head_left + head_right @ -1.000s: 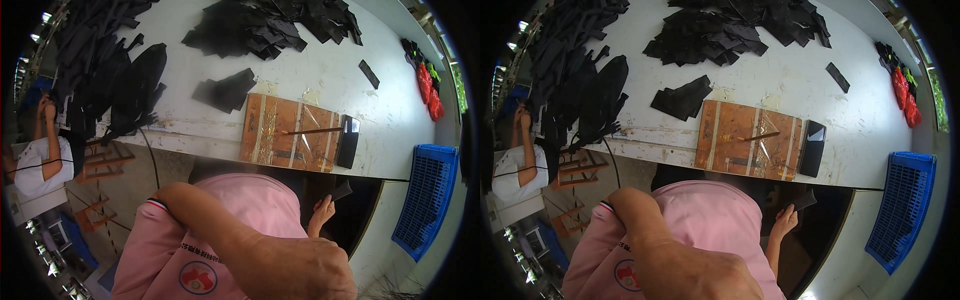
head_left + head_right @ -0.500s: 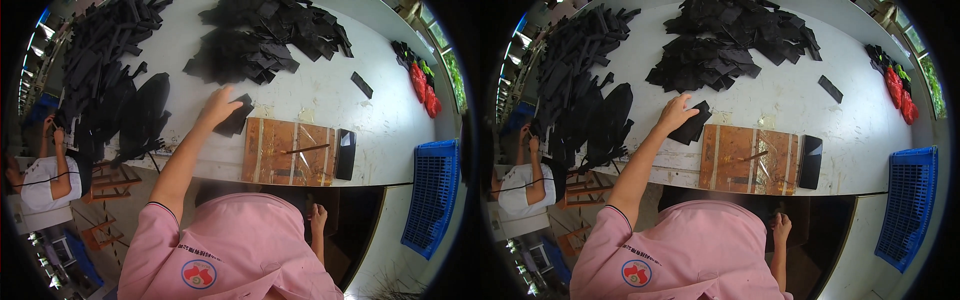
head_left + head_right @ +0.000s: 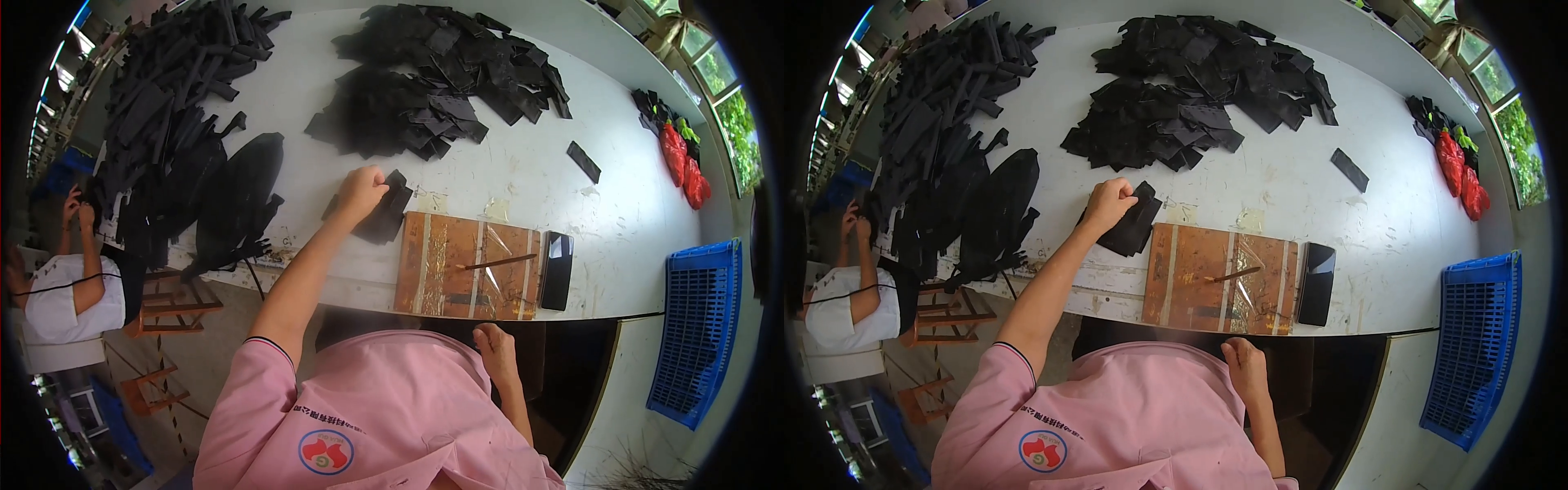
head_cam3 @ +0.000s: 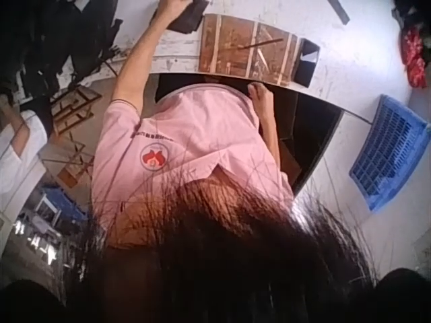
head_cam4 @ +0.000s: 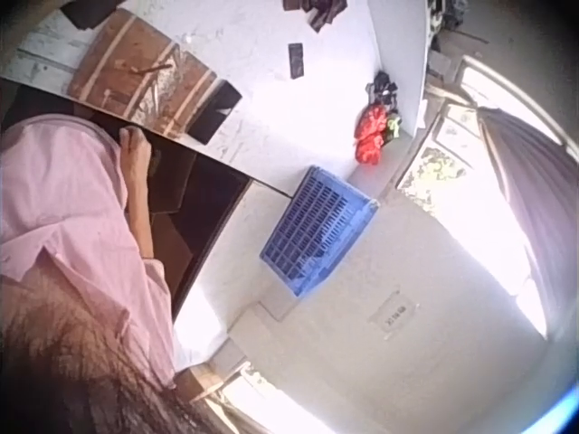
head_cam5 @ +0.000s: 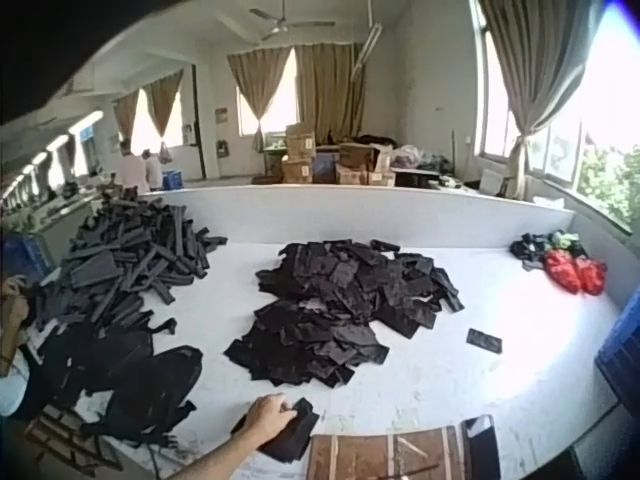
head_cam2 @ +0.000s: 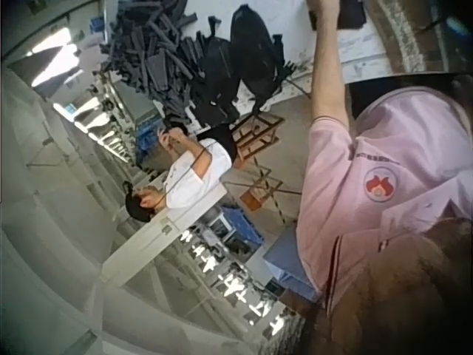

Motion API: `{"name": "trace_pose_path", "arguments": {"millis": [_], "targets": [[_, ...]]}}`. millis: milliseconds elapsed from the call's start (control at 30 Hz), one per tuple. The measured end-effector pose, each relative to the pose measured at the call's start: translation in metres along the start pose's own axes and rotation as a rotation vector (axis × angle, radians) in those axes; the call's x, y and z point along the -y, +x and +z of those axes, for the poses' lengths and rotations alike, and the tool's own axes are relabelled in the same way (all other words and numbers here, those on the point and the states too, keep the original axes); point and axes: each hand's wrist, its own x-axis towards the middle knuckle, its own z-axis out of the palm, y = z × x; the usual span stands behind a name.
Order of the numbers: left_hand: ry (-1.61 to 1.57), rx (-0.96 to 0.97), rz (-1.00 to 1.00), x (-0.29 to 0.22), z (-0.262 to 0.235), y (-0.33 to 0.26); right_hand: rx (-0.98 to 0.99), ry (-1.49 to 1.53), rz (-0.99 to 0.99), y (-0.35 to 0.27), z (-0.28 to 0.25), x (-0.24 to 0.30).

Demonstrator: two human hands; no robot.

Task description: Assembling or folding small black fabric components using a jig at a factory workbench.

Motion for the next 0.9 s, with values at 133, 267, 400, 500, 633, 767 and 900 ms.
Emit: {"name": "trace_pose_path", "arguments": {"millis": [133, 267, 400, 500, 633, 767, 900], "targets": [[-0.203, -0.343, -0.059, -0.005, -0.024, -0.009, 0.027, -0.058, -0.183, 0.009, 0.002, 0.044], [-1.001, -0.305, -0.450, -0.039, -0.050, -0.033, 0.114, -0.003, -0.269, 0.026, 0.008, 0.071], [-1.685, -0.063, -0.784, -0.064, -0.051, -0.072, 0.053, 0.307, -0.281, 0.043, 0.023, 0.098], [-1.902, 0.005, -0.935, -0.091, -0.034, -0.108, -0.265, 0.466, -0.358, 0.045, 0.029, 0.134], [-1.874, 0.246, -0.919, -0.127, -0.022, -0.138, -0.372, 0.530, -0.398, 0.052, 0.036, 0.128], [-1.684, 0.367, -0.960, -0.137, -0.016, -0.147, -0.380, 0.522, -0.184, 0.049, 0.028, 0.116], [-1.089, 0.478, -0.674, -0.130, -0.023, -0.153, -0.512, 0.237, -0.358, 0.052, 0.023, 0.104]]}}
